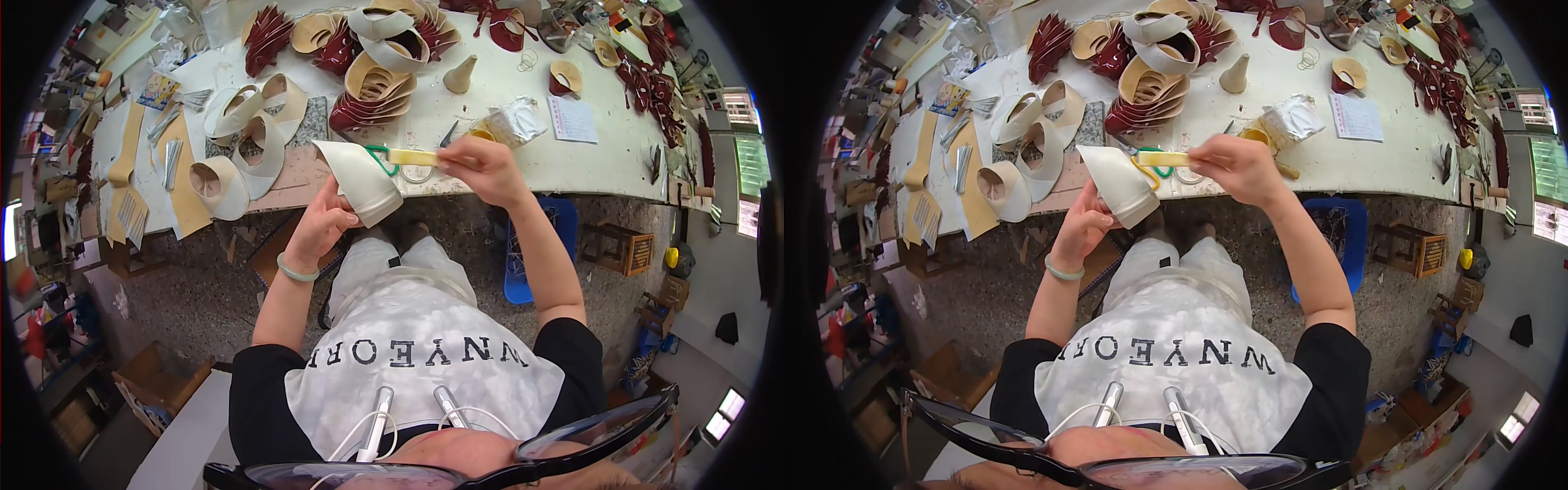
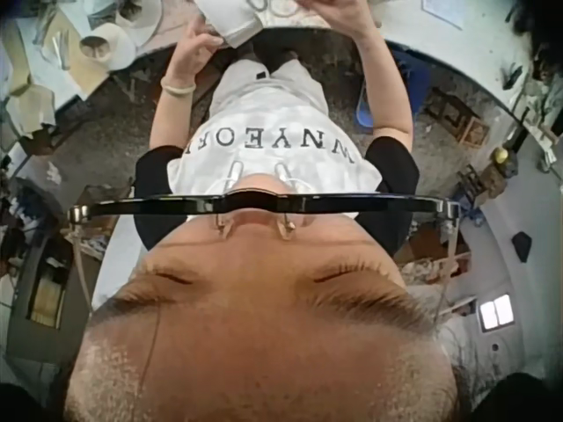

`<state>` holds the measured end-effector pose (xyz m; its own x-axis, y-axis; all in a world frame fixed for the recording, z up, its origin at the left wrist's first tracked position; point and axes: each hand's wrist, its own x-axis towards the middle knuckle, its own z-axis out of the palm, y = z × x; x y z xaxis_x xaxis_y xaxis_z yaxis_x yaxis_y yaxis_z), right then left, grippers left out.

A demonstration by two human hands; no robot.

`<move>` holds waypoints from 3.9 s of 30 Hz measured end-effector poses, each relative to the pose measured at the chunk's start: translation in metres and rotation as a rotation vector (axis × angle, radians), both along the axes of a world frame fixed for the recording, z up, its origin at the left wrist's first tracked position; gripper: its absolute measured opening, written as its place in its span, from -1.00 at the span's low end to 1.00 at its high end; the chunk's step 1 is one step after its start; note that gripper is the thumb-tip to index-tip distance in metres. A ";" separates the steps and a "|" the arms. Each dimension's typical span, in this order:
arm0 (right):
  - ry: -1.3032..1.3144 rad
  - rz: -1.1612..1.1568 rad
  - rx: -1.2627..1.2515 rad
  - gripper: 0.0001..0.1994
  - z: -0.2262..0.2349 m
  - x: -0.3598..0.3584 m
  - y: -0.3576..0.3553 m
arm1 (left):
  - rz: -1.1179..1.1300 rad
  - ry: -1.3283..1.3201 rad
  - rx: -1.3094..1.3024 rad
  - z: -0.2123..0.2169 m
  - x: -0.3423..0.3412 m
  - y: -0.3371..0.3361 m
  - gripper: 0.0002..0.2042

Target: The person applies glue to shoe upper components using a brush, threads plastic ties through shoe uppers by hand, and attaches metal strips onto adhesive backing paper.

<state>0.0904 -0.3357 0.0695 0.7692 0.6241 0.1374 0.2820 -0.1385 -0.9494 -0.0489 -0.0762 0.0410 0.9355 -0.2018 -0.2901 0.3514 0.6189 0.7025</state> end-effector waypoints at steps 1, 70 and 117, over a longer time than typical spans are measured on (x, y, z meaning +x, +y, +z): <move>0.000 -0.003 0.000 -0.82 0.001 -0.001 0.003 | -0.005 0.006 -0.029 0.003 0.001 -0.001 -0.14; -0.334 -0.350 -0.289 -0.89 -0.011 0.020 -0.071 | -0.513 -0.070 0.063 0.005 0.083 -0.069 -0.20; 0.173 -0.545 -0.005 -0.82 -0.065 -0.067 -0.019 | 0.226 0.130 -0.652 -0.056 0.069 -0.039 -0.50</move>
